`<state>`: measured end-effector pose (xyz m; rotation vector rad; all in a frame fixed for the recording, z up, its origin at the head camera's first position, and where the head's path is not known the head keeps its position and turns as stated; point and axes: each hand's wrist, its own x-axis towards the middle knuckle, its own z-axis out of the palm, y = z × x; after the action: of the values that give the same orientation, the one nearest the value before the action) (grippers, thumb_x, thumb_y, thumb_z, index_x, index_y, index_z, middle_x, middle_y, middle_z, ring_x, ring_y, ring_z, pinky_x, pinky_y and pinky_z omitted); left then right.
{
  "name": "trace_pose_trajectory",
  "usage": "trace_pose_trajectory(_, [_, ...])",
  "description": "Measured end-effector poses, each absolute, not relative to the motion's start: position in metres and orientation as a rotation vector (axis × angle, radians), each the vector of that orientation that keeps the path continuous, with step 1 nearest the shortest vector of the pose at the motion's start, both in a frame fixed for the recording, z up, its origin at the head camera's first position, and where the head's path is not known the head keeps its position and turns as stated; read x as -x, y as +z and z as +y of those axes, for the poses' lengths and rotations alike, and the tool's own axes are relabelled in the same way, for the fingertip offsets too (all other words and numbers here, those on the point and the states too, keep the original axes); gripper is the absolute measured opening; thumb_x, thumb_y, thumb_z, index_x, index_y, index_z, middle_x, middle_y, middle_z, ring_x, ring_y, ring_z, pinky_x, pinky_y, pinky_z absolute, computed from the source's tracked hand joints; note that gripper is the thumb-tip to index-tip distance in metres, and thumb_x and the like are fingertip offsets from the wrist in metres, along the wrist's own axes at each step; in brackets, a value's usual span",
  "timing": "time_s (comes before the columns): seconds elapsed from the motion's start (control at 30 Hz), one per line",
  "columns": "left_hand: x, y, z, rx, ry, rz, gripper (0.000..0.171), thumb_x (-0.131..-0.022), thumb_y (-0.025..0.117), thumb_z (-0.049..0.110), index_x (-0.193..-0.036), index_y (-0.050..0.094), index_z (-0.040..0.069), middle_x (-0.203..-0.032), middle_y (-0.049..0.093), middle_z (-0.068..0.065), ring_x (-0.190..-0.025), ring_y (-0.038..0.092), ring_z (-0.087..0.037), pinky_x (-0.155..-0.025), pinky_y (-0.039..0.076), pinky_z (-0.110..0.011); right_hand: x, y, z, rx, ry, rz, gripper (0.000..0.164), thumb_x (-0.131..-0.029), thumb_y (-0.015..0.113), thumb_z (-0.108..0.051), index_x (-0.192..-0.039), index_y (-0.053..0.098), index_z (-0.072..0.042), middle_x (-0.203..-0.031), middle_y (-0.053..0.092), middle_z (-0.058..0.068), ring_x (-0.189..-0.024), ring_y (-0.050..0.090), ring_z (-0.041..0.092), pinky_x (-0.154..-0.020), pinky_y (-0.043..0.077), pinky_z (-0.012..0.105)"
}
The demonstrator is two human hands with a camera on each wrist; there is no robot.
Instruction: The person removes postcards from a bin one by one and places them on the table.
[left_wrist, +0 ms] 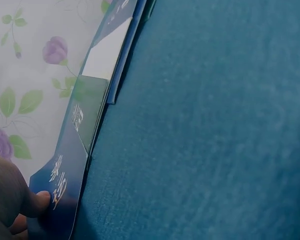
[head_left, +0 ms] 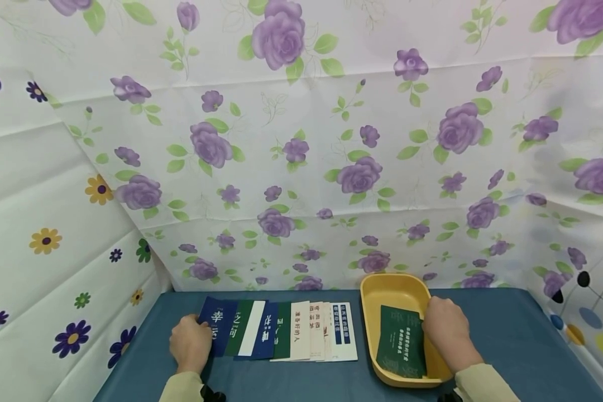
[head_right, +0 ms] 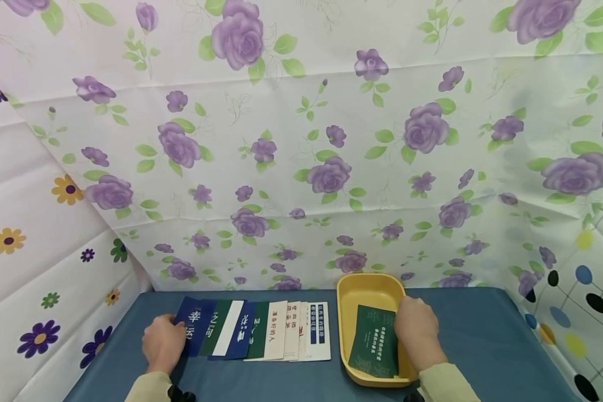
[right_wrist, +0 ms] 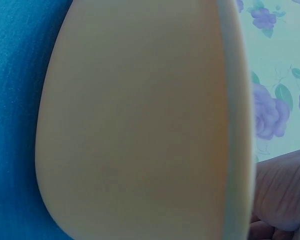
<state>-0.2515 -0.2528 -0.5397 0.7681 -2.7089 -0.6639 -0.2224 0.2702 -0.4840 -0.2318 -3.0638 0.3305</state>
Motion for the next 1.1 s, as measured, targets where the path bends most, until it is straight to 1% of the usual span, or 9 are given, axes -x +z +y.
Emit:
trace_pose_trajectory(0.23, [0.249,-0.541,-0.251,-0.783,-0.643,-2.685,0.03,-0.084,0.062,0.014,-0.108,0.061,-0.004,-0.101,0.059,-0.027,-0.086,0.056,-0.043,-0.068,0.043,-0.055,0.221,-0.485,0.271,0.225,0.327,-3.044,0.017,-0.08,0.065,-0.006,-0.086,0.056,0.007,-0.067,0.052,0.013,-0.054,0.052,0.026,-0.045,0.046,0.041])
trace_pose_trajectory(0.4, [0.248,-0.543,-0.25,-0.774,-0.616,-2.678,0.024,-0.083,0.062,0.013,-0.102,0.063,-0.001,-0.096,0.06,-0.024,-0.084,0.057,-0.041,-0.065,0.043,-0.054,0.22,-0.484,0.27,0.232,0.333,-3.038,0.016,-0.081,0.064,-0.005,-0.086,0.056,0.007,-0.067,0.052,0.013,-0.053,0.052,0.025,-0.045,0.046,0.04])
trace_pose_trajectory(0.5, [0.248,-0.542,-0.247,-0.743,-0.614,-2.654,0.021,-0.083,0.06,0.012,-0.1,0.063,0.0,-0.094,0.061,-0.023,-0.084,0.057,-0.04,-0.064,0.043,-0.054,0.22,-0.483,0.27,0.235,0.34,-3.039,0.015,-0.081,0.063,-0.005,-0.086,0.056,0.007,-0.066,0.051,0.012,-0.053,0.051,0.024,-0.045,0.046,0.039])
trace_pose_trajectory(0.6, [0.248,-0.536,-0.239,-0.635,-0.588,-2.569,0.02,-0.081,0.063,0.012,-0.096,0.065,0.0,-0.092,0.062,-0.021,-0.085,0.056,-0.041,-0.069,0.042,-0.056,0.219,-0.481,0.269,0.237,0.348,-3.05,0.015,-0.082,0.063,-0.005,-0.087,0.056,0.007,-0.066,0.052,0.012,-0.053,0.051,0.024,-0.045,0.046,0.038])
trace_pose_trajectory(0.7, [0.246,-0.521,-0.216,-0.448,-0.541,-2.461,0.02,-0.079,0.066,0.015,-0.094,0.068,0.002,-0.098,0.062,-0.02,-0.094,0.052,-0.042,-0.078,0.039,-0.058,0.219,-0.478,0.269,0.237,0.352,-3.051,0.013,-0.082,0.063,-0.004,-0.086,0.056,0.007,-0.066,0.052,0.012,-0.053,0.051,0.024,-0.045,0.046,0.039])
trace_pose_trajectory(0.8, [0.245,-0.5,-0.183,-0.244,-0.529,-2.356,0.024,-0.078,0.07,0.017,-0.096,0.068,0.002,-0.105,0.061,-0.018,-0.103,0.05,-0.04,-0.085,0.037,-0.058,0.22,-0.477,0.27,0.239,0.35,-3.042,0.011,-0.083,0.061,-0.003,-0.085,0.056,0.007,-0.065,0.051,0.012,-0.053,0.051,0.024,-0.045,0.046,0.039])
trace_pose_trajectory(0.93, [0.243,-0.473,-0.139,-0.056,-0.579,-2.268,0.03,-0.078,0.072,0.02,-0.102,0.066,0.003,-0.111,0.059,-0.018,-0.108,0.049,-0.037,-0.089,0.036,-0.054,0.221,-0.478,0.27,0.236,0.356,-3.042,0.013,-0.083,0.061,-0.004,-0.086,0.056,0.007,-0.066,0.052,0.012,-0.053,0.052,0.024,-0.045,0.046,0.039])
trace_pose_trajectory(1.1, [0.24,-0.457,-0.092,0.075,-0.687,-2.231,0.033,-0.078,0.073,0.02,-0.106,0.064,0.004,-0.116,0.057,-0.017,-0.111,0.048,-0.033,-0.094,0.035,-0.049,0.219,-0.48,0.269,0.241,0.366,-3.056,0.013,-0.082,0.062,-0.004,-0.087,0.057,0.007,-0.067,0.052,0.012,-0.054,0.052,0.024,-0.046,0.046,0.039])
